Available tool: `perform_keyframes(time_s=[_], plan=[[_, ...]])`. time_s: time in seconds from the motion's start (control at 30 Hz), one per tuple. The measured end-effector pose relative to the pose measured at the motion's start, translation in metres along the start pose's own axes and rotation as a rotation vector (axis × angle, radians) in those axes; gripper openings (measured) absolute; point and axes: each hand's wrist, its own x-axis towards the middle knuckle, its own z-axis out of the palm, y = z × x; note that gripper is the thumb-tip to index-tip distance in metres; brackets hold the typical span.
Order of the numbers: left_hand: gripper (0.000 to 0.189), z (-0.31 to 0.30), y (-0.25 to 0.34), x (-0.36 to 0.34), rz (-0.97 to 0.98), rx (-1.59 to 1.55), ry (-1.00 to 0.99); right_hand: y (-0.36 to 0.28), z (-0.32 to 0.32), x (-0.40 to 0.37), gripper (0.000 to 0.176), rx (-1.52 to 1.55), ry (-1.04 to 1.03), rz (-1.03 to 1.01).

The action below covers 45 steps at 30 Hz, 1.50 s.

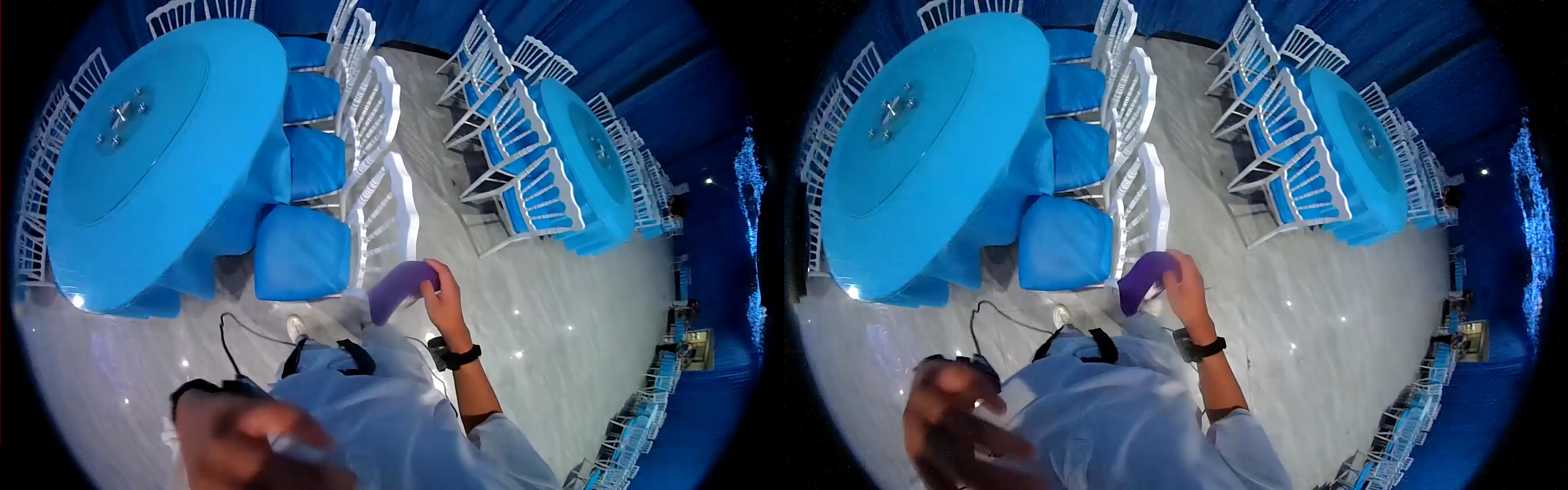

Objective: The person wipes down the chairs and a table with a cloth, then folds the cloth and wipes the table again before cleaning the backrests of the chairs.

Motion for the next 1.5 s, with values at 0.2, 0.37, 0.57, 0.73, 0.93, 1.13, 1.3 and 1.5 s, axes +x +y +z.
perform_keyframes(time_s=[0.2, 0.37, 0.57, 0.73, 0.93, 1.13, 1.3, 1.5], plan=[[0.064, 0.121, -0.157, -0.116, -0.964, 0.303, -0.135, 0.025, -0.006, 0.032, 0.027, 0.139, -0.244, -0.058], [0.073, 0.228, -0.217, -0.192, -1.228, 0.472, -0.234, 0.101, -0.030, 0.043, 0.030, -0.023, -0.377, -0.191], [0.059, 0.283, -0.228, -0.181, -1.311, 0.693, 0.071, 0.150, -0.057, 0.039, 0.034, -0.001, -0.653, -0.283], [0.047, 0.288, -0.238, -0.170, -1.438, 0.752, 0.083, 0.162, -0.070, 0.053, 0.033, 0.118, -0.766, -0.156], [0.033, 0.296, -0.257, -0.156, -1.546, 1.006, 0.086, 0.190, -0.100, 0.071, 0.029, 0.221, -0.796, 0.005], [0.034, 0.289, -0.293, -0.150, -1.493, 1.027, 0.046, 0.207, -0.100, 0.103, 0.027, 0.246, -0.811, 0.026], [0.036, 0.274, -0.353, -0.146, -1.494, 1.139, 0.089, 0.219, -0.083, 0.153, 0.030, 0.204, -0.779, -0.014], [0.069, 0.248, -0.409, -0.130, -1.493, 1.043, 0.263, 0.221, -0.071, 0.232, 0.027, 0.108, -0.870, -0.077]])
